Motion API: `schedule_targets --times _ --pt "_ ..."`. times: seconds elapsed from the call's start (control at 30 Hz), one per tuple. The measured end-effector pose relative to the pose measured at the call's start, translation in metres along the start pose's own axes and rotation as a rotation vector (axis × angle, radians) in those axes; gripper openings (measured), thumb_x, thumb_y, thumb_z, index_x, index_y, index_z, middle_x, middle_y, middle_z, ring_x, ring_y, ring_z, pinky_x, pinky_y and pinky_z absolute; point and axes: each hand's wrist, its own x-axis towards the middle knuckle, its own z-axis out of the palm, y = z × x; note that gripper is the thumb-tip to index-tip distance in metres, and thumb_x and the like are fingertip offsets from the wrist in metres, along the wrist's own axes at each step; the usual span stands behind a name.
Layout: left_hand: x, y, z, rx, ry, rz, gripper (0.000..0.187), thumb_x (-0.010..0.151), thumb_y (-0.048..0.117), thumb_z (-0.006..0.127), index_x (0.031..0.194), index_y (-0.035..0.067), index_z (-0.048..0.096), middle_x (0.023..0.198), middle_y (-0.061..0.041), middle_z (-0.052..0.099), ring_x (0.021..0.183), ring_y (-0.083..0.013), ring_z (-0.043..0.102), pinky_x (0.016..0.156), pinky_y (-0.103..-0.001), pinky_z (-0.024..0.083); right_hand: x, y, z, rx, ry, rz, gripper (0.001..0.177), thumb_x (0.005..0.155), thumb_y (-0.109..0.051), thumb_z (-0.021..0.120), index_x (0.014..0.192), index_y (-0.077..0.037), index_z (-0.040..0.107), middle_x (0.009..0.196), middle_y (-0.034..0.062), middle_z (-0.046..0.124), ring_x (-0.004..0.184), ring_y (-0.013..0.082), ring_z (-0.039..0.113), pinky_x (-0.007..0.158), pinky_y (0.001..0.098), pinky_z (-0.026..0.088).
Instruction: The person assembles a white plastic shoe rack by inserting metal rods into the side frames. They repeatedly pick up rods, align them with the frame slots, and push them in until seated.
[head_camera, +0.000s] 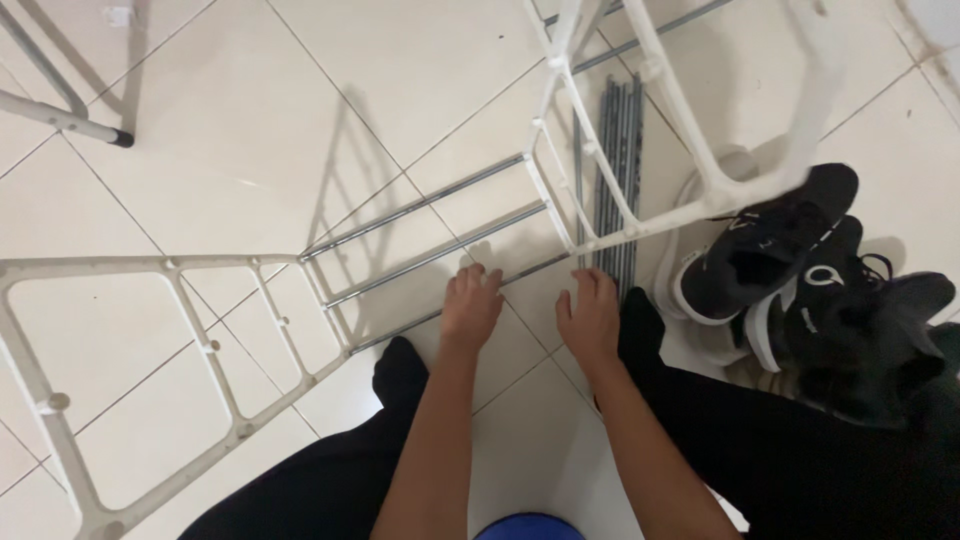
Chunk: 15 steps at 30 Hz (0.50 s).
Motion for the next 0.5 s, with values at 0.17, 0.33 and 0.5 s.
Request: schedule_targets --times 0.17,0.33,0.5 --pt "0.001 0.001 0.015 0.171 0.099 0.080 0.029 0.085 0.008 0.062 0.113 0.013 0.069 0.105 -0.008 0.066 0.101 -0.0285 0.063 0.088 -0.043 0.051 0.019 0.012 -0.003 0.095 -0.107 0.188 0.050 0.096 -0.019 0.062 0.138 0.005 0.051 0.130 0.0298 0.057 0.113 0.0465 0.059 0.091 0.0497 0.050" --pt "0.010 -0.007 0.026 0.141 0.126 0.061 0.021 0.086 0.009 0.062 0.105 0.014 0.071 0.103 -0.007 0.067 0.100 -0.0293 0.064 0.084 -0.043 0.054 0.043 0.014 0.009 0.180 -0.106 0.340 0.038 0.105 -0.029 0.058 0.132 -0.001 0.060 0.117 0.0256 0.067 0.108 0.0423 0.066 0.088 0.0484 0.052" --pt "0.015 -0.005 0.026 0.162 0.134 0.046 0.020 0.085 0.009 0.063 0.103 0.013 0.070 0.104 -0.006 0.067 0.100 -0.0292 0.064 0.083 -0.042 0.055 0.054 0.017 0.020 0.076 -0.073 0.367 0.032 0.104 -0.030 0.059 0.122 -0.005 0.069 0.108 0.0234 0.071 0.099 0.0437 0.068 0.083 0.0494 0.053"
